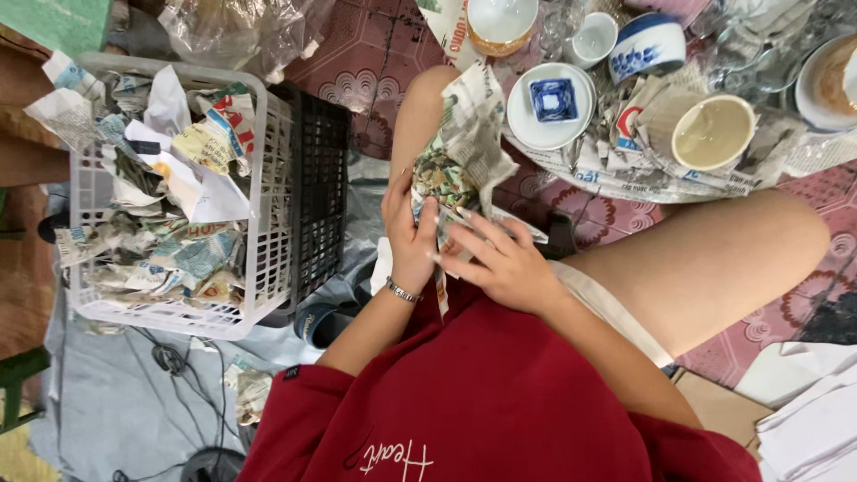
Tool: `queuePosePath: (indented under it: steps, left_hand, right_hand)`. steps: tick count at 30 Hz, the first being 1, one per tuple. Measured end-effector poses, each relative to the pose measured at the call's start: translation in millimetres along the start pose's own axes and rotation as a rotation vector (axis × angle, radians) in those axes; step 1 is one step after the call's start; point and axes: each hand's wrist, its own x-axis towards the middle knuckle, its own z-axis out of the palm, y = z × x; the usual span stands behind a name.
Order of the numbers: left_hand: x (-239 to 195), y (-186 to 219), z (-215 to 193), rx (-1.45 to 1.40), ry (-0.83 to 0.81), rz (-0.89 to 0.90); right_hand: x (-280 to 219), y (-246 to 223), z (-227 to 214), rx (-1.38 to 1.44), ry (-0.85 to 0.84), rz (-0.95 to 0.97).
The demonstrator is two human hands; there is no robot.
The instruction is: The person sits cross-legged and wraps various ceramic dishes, including cups, bowls, and plates, with newspaper. They fold the paper around each item and place the wrapped dishes on a nearby table.
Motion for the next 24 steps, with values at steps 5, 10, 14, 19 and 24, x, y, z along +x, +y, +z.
queuePosePath:
  steps: [5,10,14,19,24]
  left_hand:
    - [7,-13,-21,-0.234,-0.066,-0.133]
    - [37,-2,-64,0.368,-0.124,0.419]
    - [68,19,-73,0.512,-0.472,0.56]
    - [92,32,-80,0.521,-0.586,0.478]
    - [83,20,-97,0.42,-0.572,0.395]
  right_hand:
    - [-4,2,27,0.167,0.004,0.245]
    - [-14,5,41,0.283,0.051,0.324]
    - [-20,7,43,0.262,-0.019,0.346]
    - [-26,6,48,0.223,-0.119,0.364]
    - [-26,11,47,0.319,-0.175,0.443]
